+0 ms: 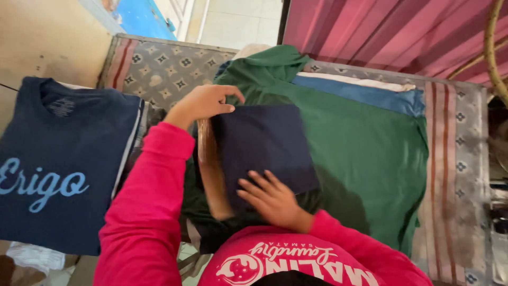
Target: The person folds several t-shirts and polo shirts on a table using a cardboard template for alignment. They smooth the fabric, fold the sleeves and sides, and stack the finished items on the left side of the workspace.
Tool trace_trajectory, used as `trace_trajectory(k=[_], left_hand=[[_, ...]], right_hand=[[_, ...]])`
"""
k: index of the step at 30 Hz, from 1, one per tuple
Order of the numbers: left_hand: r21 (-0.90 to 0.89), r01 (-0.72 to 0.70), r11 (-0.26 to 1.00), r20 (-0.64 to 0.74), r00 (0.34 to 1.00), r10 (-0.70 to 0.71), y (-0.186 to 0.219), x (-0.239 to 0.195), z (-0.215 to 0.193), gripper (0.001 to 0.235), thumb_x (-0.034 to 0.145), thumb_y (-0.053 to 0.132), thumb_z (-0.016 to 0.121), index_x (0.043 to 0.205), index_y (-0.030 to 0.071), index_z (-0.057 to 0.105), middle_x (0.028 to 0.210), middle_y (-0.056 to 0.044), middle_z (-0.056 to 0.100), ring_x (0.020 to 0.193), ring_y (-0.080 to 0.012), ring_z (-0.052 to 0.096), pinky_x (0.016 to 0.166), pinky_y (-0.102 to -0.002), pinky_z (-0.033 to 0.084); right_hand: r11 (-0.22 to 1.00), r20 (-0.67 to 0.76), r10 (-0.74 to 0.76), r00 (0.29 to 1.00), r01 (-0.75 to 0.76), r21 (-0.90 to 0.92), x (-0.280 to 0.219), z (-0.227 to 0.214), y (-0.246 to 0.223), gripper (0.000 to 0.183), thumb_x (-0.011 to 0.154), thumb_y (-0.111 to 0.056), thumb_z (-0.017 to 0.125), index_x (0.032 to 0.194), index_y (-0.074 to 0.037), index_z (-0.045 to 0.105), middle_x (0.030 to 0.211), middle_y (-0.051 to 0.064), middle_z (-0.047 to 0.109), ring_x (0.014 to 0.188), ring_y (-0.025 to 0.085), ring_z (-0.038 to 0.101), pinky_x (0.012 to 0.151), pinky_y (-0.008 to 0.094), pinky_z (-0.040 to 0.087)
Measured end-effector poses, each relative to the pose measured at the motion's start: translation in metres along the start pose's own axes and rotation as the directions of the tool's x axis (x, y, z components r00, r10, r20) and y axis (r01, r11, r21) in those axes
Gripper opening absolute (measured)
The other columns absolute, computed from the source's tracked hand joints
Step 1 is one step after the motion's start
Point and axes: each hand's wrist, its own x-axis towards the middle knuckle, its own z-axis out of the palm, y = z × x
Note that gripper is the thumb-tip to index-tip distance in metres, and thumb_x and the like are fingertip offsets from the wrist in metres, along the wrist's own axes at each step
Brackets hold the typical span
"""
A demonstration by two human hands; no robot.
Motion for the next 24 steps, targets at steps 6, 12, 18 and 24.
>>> trace_trajectory(k=[6,12,18,24], left_hand=[[-0.731,-0.084,0.677,0.242,0.896,0.372,0.039,-0.034,-0.027,0.035,0.098,0.026,0.063,0.118,0.0,0.075,0.097,-0.011,0.081,0.087,-0.0249,0.076,0.084,-0.04,0.059],[-0.912,-0.049,0.407,0.082,0.951,0.297,0.076,-0.007,0.053,0.032,0.096,0.023,0.07,0.115,-0.003,0.07,0.089,-0.007,0.071,0.075,-0.0162,0.068,0.069,-0.038,0.056],[-0.506,0.166,0.847,-0.139,0.953,-0.27,0.014,0.093,0.27,0.042,0.091,0.041,0.071,0.097,0.0,0.076,0.084,-0.019,0.071,0.083,-0.0378,0.071,0.076,-0.048,0.054],[-0.415,0.362,0.835,-0.36,0.778,-0.516,0.086,0.069,0.288,0.054,0.096,0.046,0.065,0.112,-0.006,0.06,0.118,-0.03,0.059,0.102,-0.0478,0.063,0.086,-0.053,0.053]], right_hand=[[0.409,-0.278,0.482,0.831,0.066,0.91,-0.065,-0.125,0.037,0.049,0.104,-0.048,0.054,0.128,-0.006,0.059,0.138,0.023,0.062,0.14,0.043,0.053,0.121,0.056,0.039],[-0.301,0.301,0.921,0.246,-0.037,0.953,-0.108,-0.143,0.103,0.044,0.084,0.003,0.053,0.125,-0.004,0.067,0.119,0.012,0.071,0.109,0.028,0.065,0.097,0.04,0.052],[-0.436,0.5,0.866,-0.023,-0.525,0.731,-0.21,0.032,0.198,0.022,0.095,-0.015,0.056,0.112,-0.008,0.068,0.084,0.008,0.055,0.064,0.027,0.038,0.056,0.042,0.027],[0.139,-0.015,0.986,0.166,-0.769,0.624,-0.151,0.028,0.179,0.051,0.109,-0.044,0.058,0.131,0.002,0.061,0.119,0.019,0.072,0.106,0.033,0.069,0.092,0.046,0.052]])
